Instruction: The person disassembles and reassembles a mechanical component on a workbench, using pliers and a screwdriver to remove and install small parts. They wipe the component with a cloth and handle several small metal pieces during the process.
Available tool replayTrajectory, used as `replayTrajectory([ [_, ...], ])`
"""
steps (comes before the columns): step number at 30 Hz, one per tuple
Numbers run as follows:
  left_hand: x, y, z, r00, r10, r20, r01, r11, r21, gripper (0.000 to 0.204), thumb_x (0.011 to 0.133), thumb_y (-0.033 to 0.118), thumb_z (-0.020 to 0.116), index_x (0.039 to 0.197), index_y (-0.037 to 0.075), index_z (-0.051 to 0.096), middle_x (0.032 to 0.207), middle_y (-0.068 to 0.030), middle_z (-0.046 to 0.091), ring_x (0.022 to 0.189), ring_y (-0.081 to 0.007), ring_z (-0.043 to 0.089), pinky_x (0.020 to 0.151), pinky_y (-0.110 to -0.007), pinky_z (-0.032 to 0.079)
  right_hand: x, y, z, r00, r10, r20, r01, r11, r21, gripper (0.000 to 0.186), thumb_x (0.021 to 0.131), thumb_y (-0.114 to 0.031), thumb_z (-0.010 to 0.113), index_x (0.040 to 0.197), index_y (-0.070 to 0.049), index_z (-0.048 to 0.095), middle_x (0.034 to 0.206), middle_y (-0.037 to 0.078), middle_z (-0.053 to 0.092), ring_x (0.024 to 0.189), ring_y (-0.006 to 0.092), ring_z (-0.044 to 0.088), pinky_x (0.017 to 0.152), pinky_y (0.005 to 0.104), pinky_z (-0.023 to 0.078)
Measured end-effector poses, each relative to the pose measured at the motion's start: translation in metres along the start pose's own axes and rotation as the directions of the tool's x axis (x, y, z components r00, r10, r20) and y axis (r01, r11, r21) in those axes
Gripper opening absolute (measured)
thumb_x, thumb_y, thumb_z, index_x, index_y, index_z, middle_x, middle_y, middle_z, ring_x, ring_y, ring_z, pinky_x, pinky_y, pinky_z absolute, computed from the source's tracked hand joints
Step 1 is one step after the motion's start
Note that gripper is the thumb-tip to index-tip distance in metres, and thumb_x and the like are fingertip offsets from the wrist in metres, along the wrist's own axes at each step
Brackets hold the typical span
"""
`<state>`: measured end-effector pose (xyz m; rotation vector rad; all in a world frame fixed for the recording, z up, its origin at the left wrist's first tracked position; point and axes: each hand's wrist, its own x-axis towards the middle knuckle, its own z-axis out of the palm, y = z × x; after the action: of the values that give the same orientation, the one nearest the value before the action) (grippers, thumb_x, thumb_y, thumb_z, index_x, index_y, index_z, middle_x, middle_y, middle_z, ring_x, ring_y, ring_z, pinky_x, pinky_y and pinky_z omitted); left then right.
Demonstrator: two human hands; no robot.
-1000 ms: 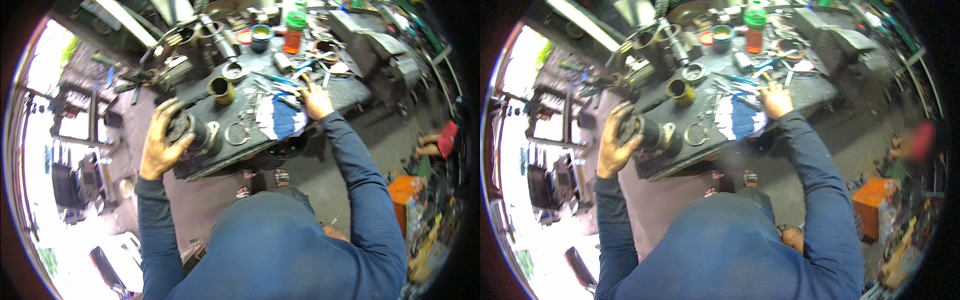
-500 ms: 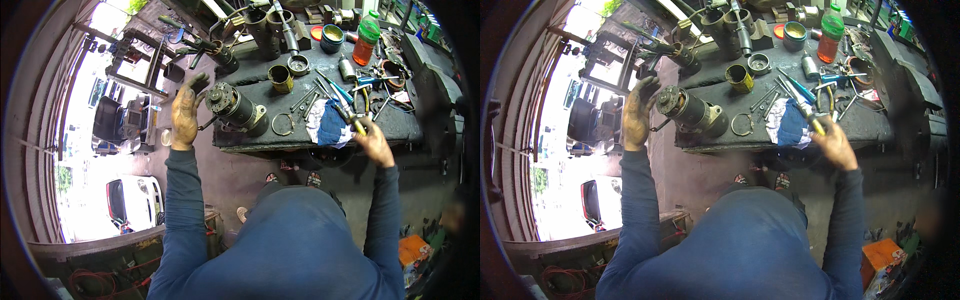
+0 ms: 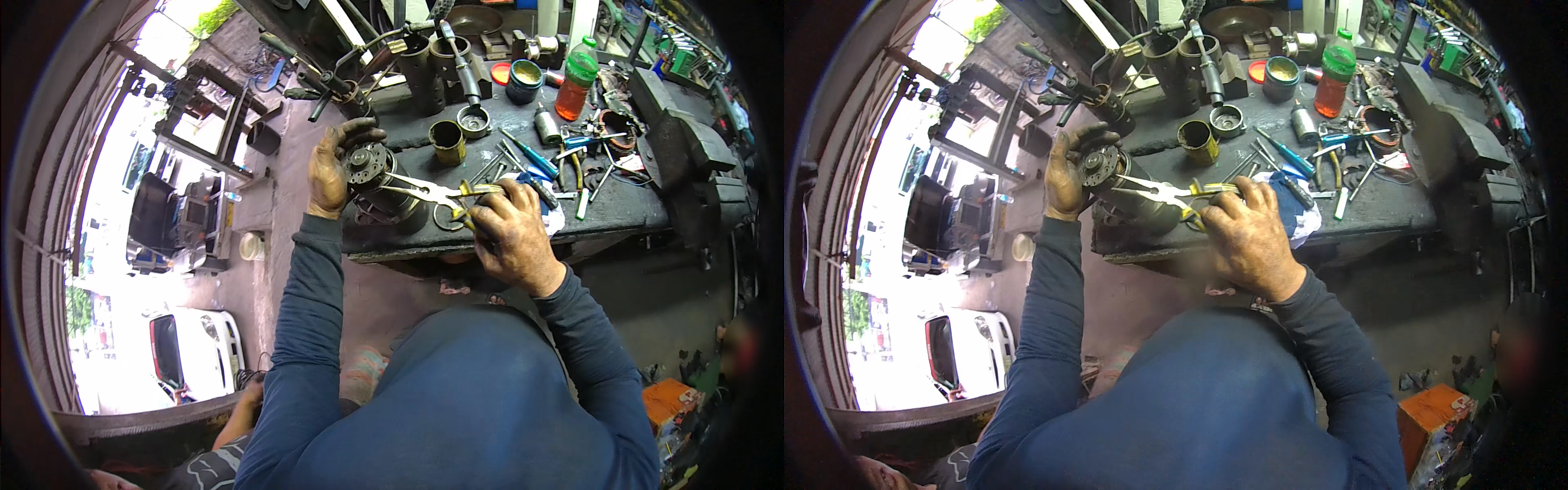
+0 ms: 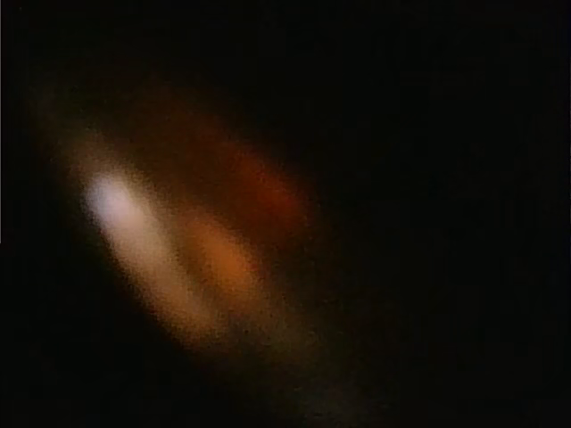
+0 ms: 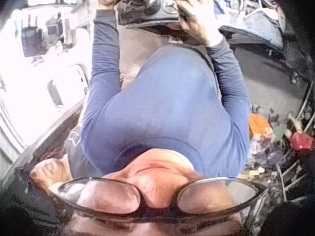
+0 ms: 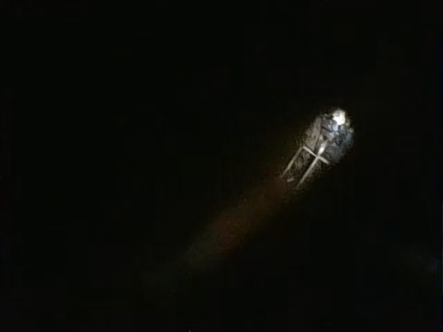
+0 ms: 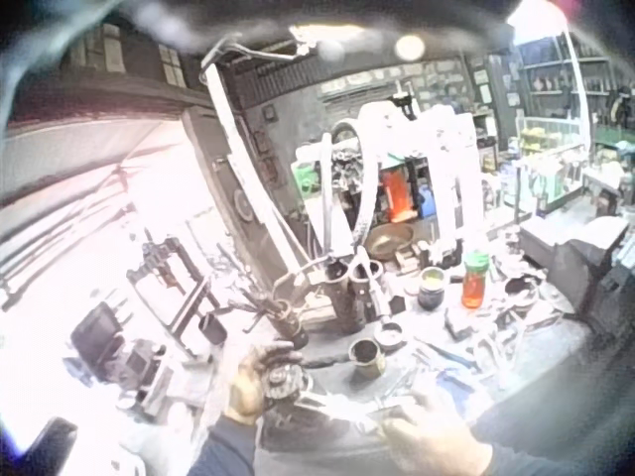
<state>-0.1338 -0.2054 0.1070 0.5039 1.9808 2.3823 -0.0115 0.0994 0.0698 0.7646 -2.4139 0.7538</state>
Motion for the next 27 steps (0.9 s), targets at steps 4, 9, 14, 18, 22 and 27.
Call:
replayTrajectory([
  [4,0.004,-0.009,0.006,0.996,0.082,0.019,-0.082,0.996,0.017,0.075,0.113,0.057,0.037,0.134,-0.01,0.063,0.116,-0.0206,0.075,0.105,-0.0241,0.074,0.095,-0.037,0.061,0.001,-0.009,-0.003,0.997,0.04,0.064,-0.035,0.997,-0.073,0.045,0.07,-0.011,0.078,0.115,-0.012,0.073,0.121,0.012,0.064,0.132,0.0423,0.051,0.109,0.0606,0.038],
  [9,0.008,-0.019,0.0,0.986,0.162,0.037,-0.164,0.986,0.039,0.069,0.114,0.051,0.036,0.128,-0.01,0.065,0.111,-0.0197,0.075,0.098,-0.0236,0.074,0.091,-0.035,0.061,0.004,-0.01,0.001,0.997,0.017,0.079,-0.005,0.99,-0.14,0.051,0.065,-0.013,0.08,0.115,-0.014,0.073,0.123,0.014,0.062,0.133,0.0433,0.05,0.108,0.0607,0.039],
  [14,0.01,-0.022,-0.002,0.991,0.134,-0.022,-0.132,0.989,0.062,0.066,0.113,0.051,0.034,0.128,-0.006,0.063,0.111,-0.0204,0.074,0.097,-0.0256,0.074,0.089,-0.036,0.063,0.014,-0.005,-0.004,0.989,-0.047,0.143,0.077,0.974,-0.213,0.055,0.066,-0.013,0.079,0.12,-0.015,0.07,0.123,0.016,0.061,0.132,0.0448,0.051,0.107,0.0615,0.039],
  [18,0.01,-0.015,0.003,0.992,0.107,-0.063,-0.097,0.985,0.143,0.066,0.113,0.05,0.033,0.127,-0.007,0.062,0.109,-0.022,0.074,0.097,-0.0264,0.074,0.088,-0.036,0.063,0.019,-0.001,-0.011,0.981,-0.078,0.177,0.117,0.969,-0.217,0.054,0.069,-0.013,0.079,0.121,-0.014,0.069,0.12,0.016,0.061,0.13,0.0443,0.051,0.105,0.0599,0.04],
  [22,0.009,-0.016,-0.002,0.988,0.118,-0.097,-0.105,0.985,0.134,0.065,0.113,0.048,0.032,0.126,-0.008,0.062,0.108,-0.0232,0.074,0.096,-0.0274,0.074,0.087,-0.037,0.063,0.024,-0.001,-0.015,0.972,-0.114,0.207,0.155,0.969,-0.192,0.053,0.069,-0.014,0.08,0.121,-0.014,0.07,0.12,0.016,0.061,0.127,0.0435,0.052,0.102,0.0582,0.042],
  [27,0.007,-0.016,0.004,0.983,0.149,-0.109,-0.132,0.98,0.147,0.064,0.114,0.046,0.032,0.124,-0.01,0.063,0.105,-0.0234,0.075,0.093,-0.0276,0.075,0.084,-0.037,0.064,0.02,0.005,-0.012,0.966,-0.123,0.229,0.164,0.972,-0.168,0.054,0.068,-0.015,0.08,0.121,-0.013,0.072,0.121,0.015,0.062,0.121,0.0412,0.054,0.098,0.0555,0.044],
])
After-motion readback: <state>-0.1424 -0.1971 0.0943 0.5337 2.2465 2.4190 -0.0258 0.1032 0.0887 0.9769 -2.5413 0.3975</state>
